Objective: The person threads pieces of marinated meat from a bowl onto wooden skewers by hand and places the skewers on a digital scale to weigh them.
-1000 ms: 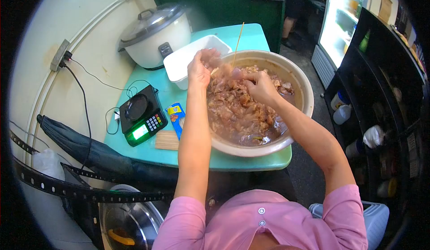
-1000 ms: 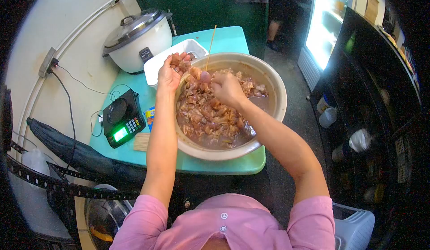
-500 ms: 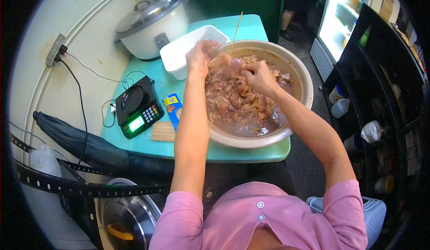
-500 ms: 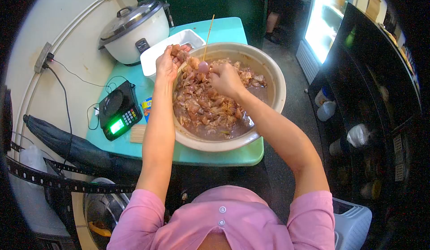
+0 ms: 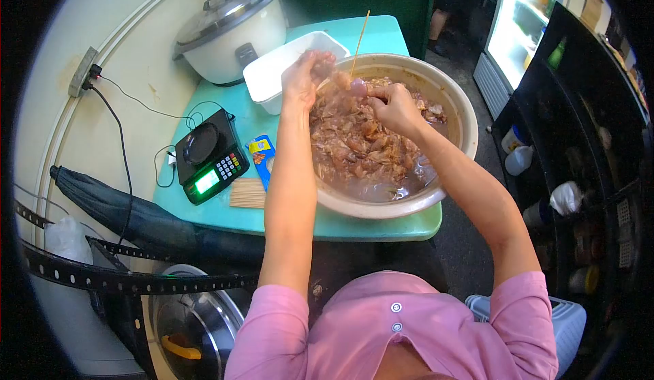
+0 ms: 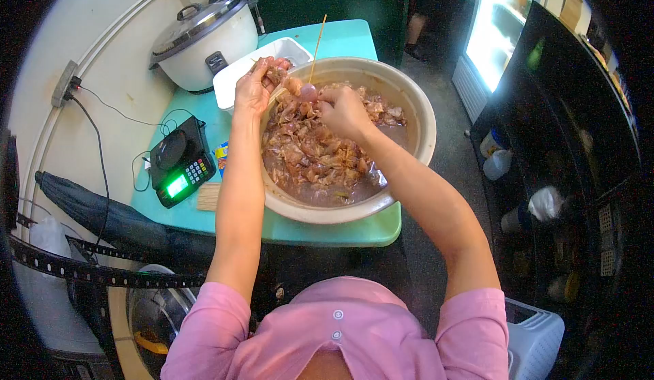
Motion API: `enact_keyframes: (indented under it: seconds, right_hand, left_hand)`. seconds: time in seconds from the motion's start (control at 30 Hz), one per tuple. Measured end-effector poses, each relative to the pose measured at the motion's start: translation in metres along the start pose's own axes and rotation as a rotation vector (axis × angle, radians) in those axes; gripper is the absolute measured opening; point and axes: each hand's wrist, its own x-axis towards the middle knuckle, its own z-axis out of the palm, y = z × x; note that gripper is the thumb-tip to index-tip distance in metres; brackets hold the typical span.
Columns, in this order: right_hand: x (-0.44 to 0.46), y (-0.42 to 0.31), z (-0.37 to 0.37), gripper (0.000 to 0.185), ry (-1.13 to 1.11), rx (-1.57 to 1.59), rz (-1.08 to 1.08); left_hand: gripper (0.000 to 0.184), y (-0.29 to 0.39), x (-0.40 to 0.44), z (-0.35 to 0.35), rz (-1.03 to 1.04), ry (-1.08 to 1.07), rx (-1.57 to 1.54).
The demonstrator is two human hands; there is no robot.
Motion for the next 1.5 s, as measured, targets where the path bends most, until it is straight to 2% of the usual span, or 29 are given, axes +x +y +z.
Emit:
enact_keyframes:
  seconds: [0.1, 0.13, 0.17, 0.23, 0.3, 0.37, 0.4, 0.43, 0.5, 0.53, 0.6, 0.63, 0.7, 0.77, 0.83, 0.87, 1.0, 1.1, 1.13, 1.17, 1.23, 1.4, 1.5]
  right_hand:
    - [0.002, -0.005, -0.01, 0.019, -0.054, -0.04, 0.039]
    - [0.004, -0.002, -0.013, 0.019, -0.054, -0.039, 0.04]
    - [0.007, 0.001, -0.017, 0.019, 0.008, -0.031, 0.02]
    - [0.01, 0.006, -0.025, 0.018, 0.067, -0.021, 0.008]
    - [0.014, 0.011, -0.037, 0.018, 0.268, -0.044, -0.021]
    - [0.022, 0.024, -0.044, 0.017, 0.312, -0.033, -0.051]
    - [0.024, 0.03, -0.046, 0.018, 0.351, 0.015, -0.004]
    - [0.026, 0.033, -0.046, 0.018, 0.389, 0.067, 0.043]
    - [0.026, 0.027, -0.05, 0.019, 0.377, 0.152, 0.11]
    - [0.025, 0.025, -0.05, 0.019, 0.391, 0.143, 0.089]
    - [0.023, 0.022, -0.05, 0.019, 0.409, 0.121, 0.05]
    - [0.024, 0.022, -0.05, 0.019, 0.41, 0.13, 0.051]
    - [0.023, 0.021, -0.049, 0.019, 0.406, 0.095, 0.044]
    - [0.022, 0.019, -0.048, 0.019, 0.399, 0.129, 0.047]
    - [0.02, 0.017, -0.048, 0.019, 0.397, 0.157, 0.045]
    - [0.02, 0.017, -0.047, 0.02, 0.4, 0.122, 0.033]
    - [0.02, 0.02, -0.047, 0.021, 0.402, 0.102, 0.011]
    - [0.019, 0.018, -0.047, 0.021, 0.418, 0.067, 0.008]
    - [0.02, 0.017, -0.047, 0.021, 0.414, 0.081, 0.029]
    - [0.02, 0.017, -0.047, 0.021, 0.414, 0.093, 0.05]
    - [0.02, 0.018, -0.047, 0.021, 0.413, 0.108, 0.043]
    - [0.02, 0.019, -0.048, 0.02, 0.405, 0.105, 0.04]
    - [0.021, 0.02, -0.048, 0.02, 0.431, 0.092, 0.028]
  left_hand:
    - [0.023, 0.003, -0.001, 0.003, 0.028, -0.027, 0.03]
    - [0.032, 0.006, -0.004, 0.004, -0.037, -0.075, -0.002]
    - [0.041, 0.008, -0.007, 0.006, -0.103, -0.121, -0.033]
    - [0.041, 0.008, -0.01, 0.01, -0.18, -0.069, 0.028]
    - [0.04, 0.004, -0.01, 0.011, -0.255, -0.022, 0.089]
    - [0.032, 0.004, -0.009, 0.014, 0.03, -0.351, 0.981]
    - [0.022, 0.004, -0.01, 0.014, 0.06, -0.453, 1.147]
    - [0.022, 0.013, -0.016, 0.021, 0.061, -0.453, 1.155]
    - [0.018, 0.035, -0.024, 0.026, 0.021, -0.672, 1.412]
    - [0.018, 0.044, -0.025, 0.023, 0.012, -0.669, 1.426]
    - [0.016, 0.057, -0.027, 0.02, -0.017, -0.652, 1.795]
    - [0.016, 0.056, -0.029, 0.02, -0.021, -0.651, 1.804]
    - [0.017, 0.049, -0.034, 0.02, -0.15, -0.541, 2.062]
    - [0.022, 0.024, -0.024, -0.011, -0.08, -0.552, 2.129]
    - [0.023, 0.007, -0.033, -0.017, 0.103, -0.485, 2.304]
    - [0.021, -0.002, -0.032, -0.02, 0.098, -0.415, 2.347]
    - [0.018, 0.006, -0.02, -0.026, 0.069, -0.471, 2.313]
    - [0.014, 0.042, -0.013, -0.004, -0.243, -0.57, 2.066]
    - [0.014, 0.047, -0.005, -0.013, -0.341, -0.529, 1.929]
    - [0.014, 0.051, -0.003, -0.017, -0.341, -0.528, 1.932]
    - [0.014, 0.055, 0.0, -0.019, -0.441, -0.491, 1.591]
    - [0.015, 0.049, 0.0, -0.012, -0.439, -0.528, 1.554]
    - [0.021, 0.036, -0.005, 0.004, -0.333, -0.524, 1.541]
